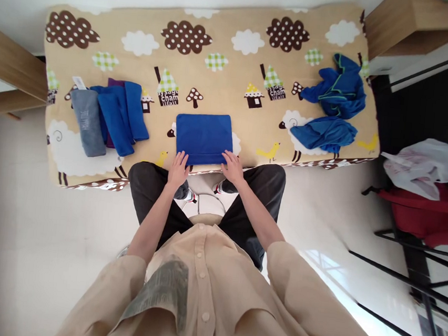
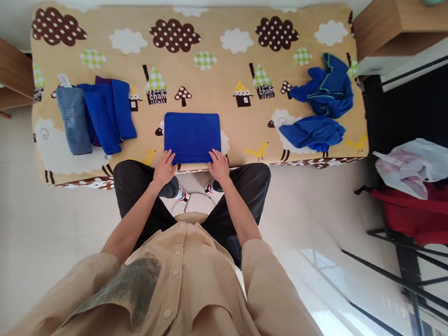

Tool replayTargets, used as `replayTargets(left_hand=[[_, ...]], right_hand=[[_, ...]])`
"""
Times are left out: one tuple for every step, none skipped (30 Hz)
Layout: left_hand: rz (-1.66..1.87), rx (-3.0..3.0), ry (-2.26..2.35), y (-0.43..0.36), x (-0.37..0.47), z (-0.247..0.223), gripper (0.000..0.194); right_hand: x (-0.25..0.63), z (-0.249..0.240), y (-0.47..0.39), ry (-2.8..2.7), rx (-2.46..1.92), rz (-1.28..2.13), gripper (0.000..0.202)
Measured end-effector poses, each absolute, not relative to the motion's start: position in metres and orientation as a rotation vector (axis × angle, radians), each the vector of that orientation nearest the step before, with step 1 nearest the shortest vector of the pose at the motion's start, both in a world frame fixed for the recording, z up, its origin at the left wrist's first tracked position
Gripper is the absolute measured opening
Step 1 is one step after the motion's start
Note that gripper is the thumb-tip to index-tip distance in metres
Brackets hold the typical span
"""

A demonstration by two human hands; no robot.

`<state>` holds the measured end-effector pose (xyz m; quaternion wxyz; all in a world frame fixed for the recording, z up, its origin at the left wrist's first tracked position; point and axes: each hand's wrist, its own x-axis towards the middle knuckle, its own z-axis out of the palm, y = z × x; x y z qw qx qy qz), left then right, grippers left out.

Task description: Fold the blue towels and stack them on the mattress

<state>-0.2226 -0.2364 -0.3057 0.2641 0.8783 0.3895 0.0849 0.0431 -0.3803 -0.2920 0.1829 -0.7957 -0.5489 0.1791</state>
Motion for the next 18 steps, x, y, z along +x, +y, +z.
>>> replayTargets(left_hand=[[0.19, 2.386, 1.018, -0.238, -0.222, -0.307, 0.059], [0.156, 2.39, 1.001, -0.239, -0.222, -0.309, 0.06], [0.126, 2.388, 0.995, -0.239, -0.222, -0.31, 0.062], [0.102, 2.384, 0.994, -0.238, -0.222, -0.312, 0.064], [0.083, 2.381, 0.994, -0.237, -0.223, -0.313, 0.066], [0.068, 2.379, 0.992, -0.236, -0.223, -0.313, 0.068], [0.055, 2.377, 0.987, -0.235, -0.223, -0.314, 0.069], [0.043, 2.376, 0.983, -0.234, -0.223, -0.314, 0.07], [0.029, 2.373, 0.981, -0.234, -0.222, -0.314, 0.071], [0.014, 2.367, 0.979, -0.233, -0.221, -0.315, 0.072], [-0.001, 2.357, 0.981, -0.233, -0.219, -0.315, 0.073], [-0.018, 2.343, 0.99, -0.232, -0.218, -0.316, 0.074], [-0.032, 2.325, 1.006, -0.232, -0.216, -0.317, 0.076], [-0.044, 2.306, 1.025, -0.231, -0.214, -0.318, 0.077], [-0.053, 2.29, 1.049, -0.231, -0.213, -0.319, 0.077], [-0.058, 2.278, 1.073, -0.23, -0.211, -0.32, 0.077], [-0.061, 2.274, 1.094, -0.229, -0.209, -0.321, 0.077], [-0.062, 2.276, 1.109, -0.227, -0.207, -0.321, 0.076]], right_hand=[[0.039, -0.293, -0.383, -1.606, -2.238, 0.537, 0.058], [0.037, -0.293, -0.386, -1.649, -2.24, 0.564, 0.061], [0.035, -0.294, -0.388, -1.678, -2.249, 0.587, 0.063], [0.035, -0.295, -0.389, -1.7, -2.262, 0.606, 0.065], [0.035, -0.296, -0.389, -1.714, -2.278, 0.621, 0.067], [0.036, -0.296, -0.389, -1.723, -2.295, 0.631, 0.068], [0.037, -0.297, -0.388, -1.727, -2.312, 0.637, 0.069], [0.038, -0.298, -0.387, -1.728, -2.329, 0.641, 0.069], [0.039, -0.299, -0.386, -1.725, -2.345, 0.645, 0.068], [0.04, -0.3, -0.385, -1.718, -2.362, 0.651, 0.067], [0.04, -0.301, -0.383, -1.711, -2.377, 0.661, 0.066], [0.041, -0.303, -0.381, -1.701, -2.39, 0.674, 0.066], [0.041, -0.304, -0.379, -1.687, -2.403, 0.685, 0.066], [0.041, -0.305, -0.377, -1.67, -2.414, 0.692, 0.065], [0.042, -0.306, -0.375, -1.653, -2.422, 0.697, 0.065], [0.042, -0.306, -0.373, -1.636, -2.429, 0.698, 0.064], [0.043, -0.307, -0.37, -1.619, -2.436, 0.697, 0.063], [0.043, -0.307, -0.368, -1.606, -2.445, 0.696, 0.063]])
